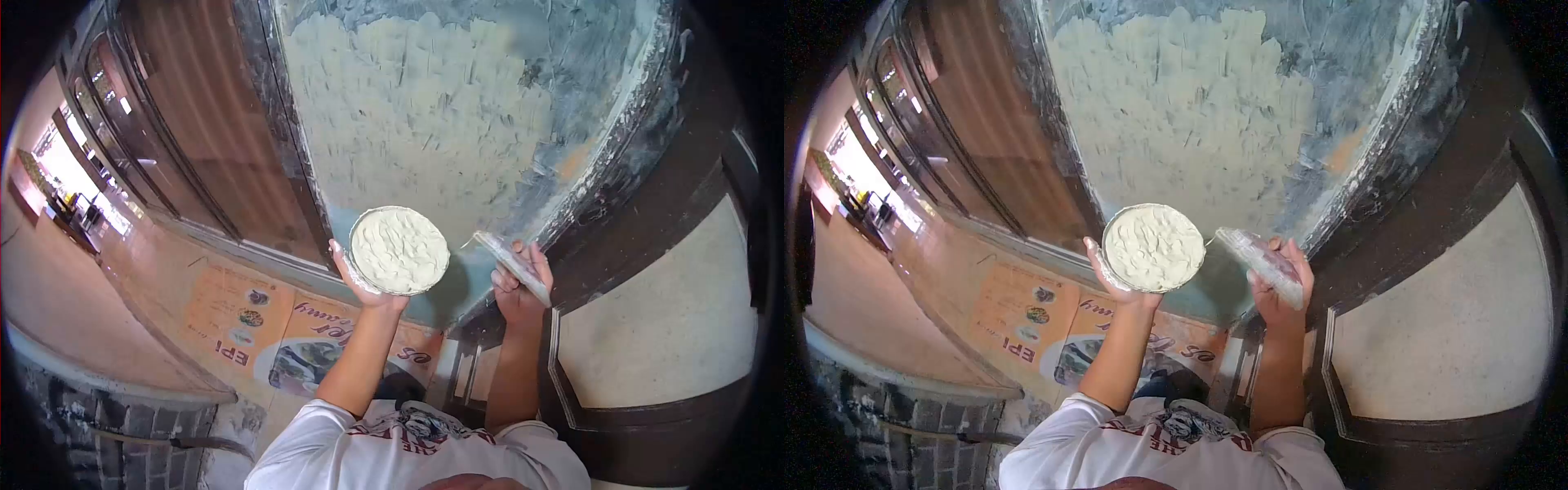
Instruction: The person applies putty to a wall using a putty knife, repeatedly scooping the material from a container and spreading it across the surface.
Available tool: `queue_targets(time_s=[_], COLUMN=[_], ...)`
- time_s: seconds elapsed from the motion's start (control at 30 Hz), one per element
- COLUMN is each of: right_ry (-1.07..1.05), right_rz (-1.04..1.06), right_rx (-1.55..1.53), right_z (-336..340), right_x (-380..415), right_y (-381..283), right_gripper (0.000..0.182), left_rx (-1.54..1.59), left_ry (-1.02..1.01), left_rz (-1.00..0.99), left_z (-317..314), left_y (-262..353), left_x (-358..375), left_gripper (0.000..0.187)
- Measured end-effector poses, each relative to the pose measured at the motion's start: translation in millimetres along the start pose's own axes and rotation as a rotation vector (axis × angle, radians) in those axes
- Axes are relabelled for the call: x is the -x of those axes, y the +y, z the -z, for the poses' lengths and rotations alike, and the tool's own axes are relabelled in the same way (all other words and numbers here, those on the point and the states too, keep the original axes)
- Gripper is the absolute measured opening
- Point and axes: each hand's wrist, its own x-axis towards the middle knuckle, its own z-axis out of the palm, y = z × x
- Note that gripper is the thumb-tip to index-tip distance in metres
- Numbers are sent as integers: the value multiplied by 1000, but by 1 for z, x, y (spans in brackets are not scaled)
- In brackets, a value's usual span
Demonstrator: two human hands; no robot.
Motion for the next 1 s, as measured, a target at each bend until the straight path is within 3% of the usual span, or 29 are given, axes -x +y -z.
queue_targets(time_s=[0.03, 0.1, 0.17, 0.2, 0.37, 0.5, 0.57, 0.63, 0.7, 0.83, 0.9, 1.0], right_ry=[-219, -143, -236, -324, -328, -380, -407, -253, 48, -51, 50, -48], right_rz=[-126, -94, -114, -99, -56, 77, 231, 387, 593, 800, 956, 1080], right_rx=[-219, -347, -658, -679, -797, -602, -107, 179, 409, 1040, 1432, 1592], right_z=[17, 28, 36, 37, 28, 8, 1, -11, -66, -92, -121, -162], right_x=[-5, -10, -14, -17, -27, -38, -43, -42, -47, -74, -91, -118], right_y=[1, 10, 20, 25, 41, 36, 16, -10, -28, -102, -130, -153], right_gripper=[26, 24, 22, 22, 19, 18, 24, 30, 34, 27, 24, 24], left_rx=[3, 56, 40, 43, 23, 57, 91, 76, 94, 138, 122, 124], left_ry=[-7, -12, -12, -12, -41, -98, -196, -172, -209, -261, -266, -290], left_rz=[9, 32, 68, 82, 99, 130, 134, 124, 154, 169, 143, 99], left_z=[1, 3, 0, -1, 1, 7, 8, 5, 4, -6, -11, -13], left_y=[-1, -3, 0, 2, 25, 50, 60, 67, 71, 74, 73, 72], left_x=[-1, -7, -10, -13, -27, -42, -52, -58, -66, -78, -85, -96], left_gripper=[84, 83, 82, 84, 86, 84, 82, 82, 82, 82, 81, 82])
